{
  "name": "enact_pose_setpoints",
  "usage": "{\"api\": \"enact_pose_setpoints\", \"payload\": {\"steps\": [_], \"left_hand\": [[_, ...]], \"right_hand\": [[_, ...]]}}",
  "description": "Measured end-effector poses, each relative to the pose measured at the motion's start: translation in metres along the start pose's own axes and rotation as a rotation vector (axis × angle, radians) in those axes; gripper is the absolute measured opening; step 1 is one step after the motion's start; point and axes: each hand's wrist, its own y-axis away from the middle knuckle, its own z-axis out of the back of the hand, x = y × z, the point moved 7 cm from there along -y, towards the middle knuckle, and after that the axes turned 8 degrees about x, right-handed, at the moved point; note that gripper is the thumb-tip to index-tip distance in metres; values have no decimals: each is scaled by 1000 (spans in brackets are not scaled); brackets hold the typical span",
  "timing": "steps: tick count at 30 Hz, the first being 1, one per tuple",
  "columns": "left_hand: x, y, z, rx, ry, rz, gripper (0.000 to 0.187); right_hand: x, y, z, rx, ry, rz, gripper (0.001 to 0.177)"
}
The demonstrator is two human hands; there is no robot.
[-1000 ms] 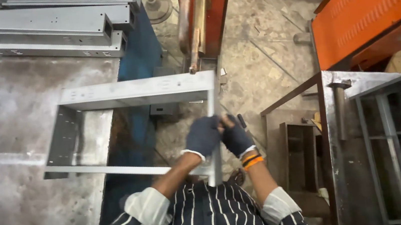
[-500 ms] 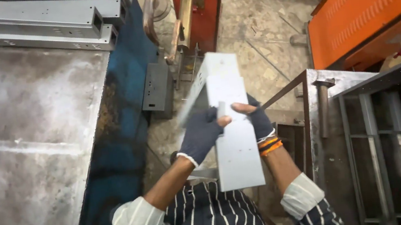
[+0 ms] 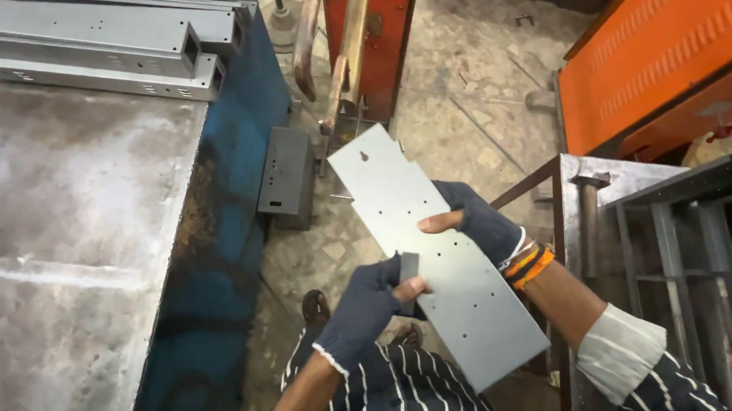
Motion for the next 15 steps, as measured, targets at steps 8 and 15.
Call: {"api": "enact_pose_setpoints", "payload": {"steps": [8,15], "left_hand": [[-9,-6,77,-47,60,-154,32],[-16,-36,98,37,-31,-154,35]], "right_hand": [[28,-63,-14,24,-75,49,55],[10,-90,12,-92,51,2,59]]}}
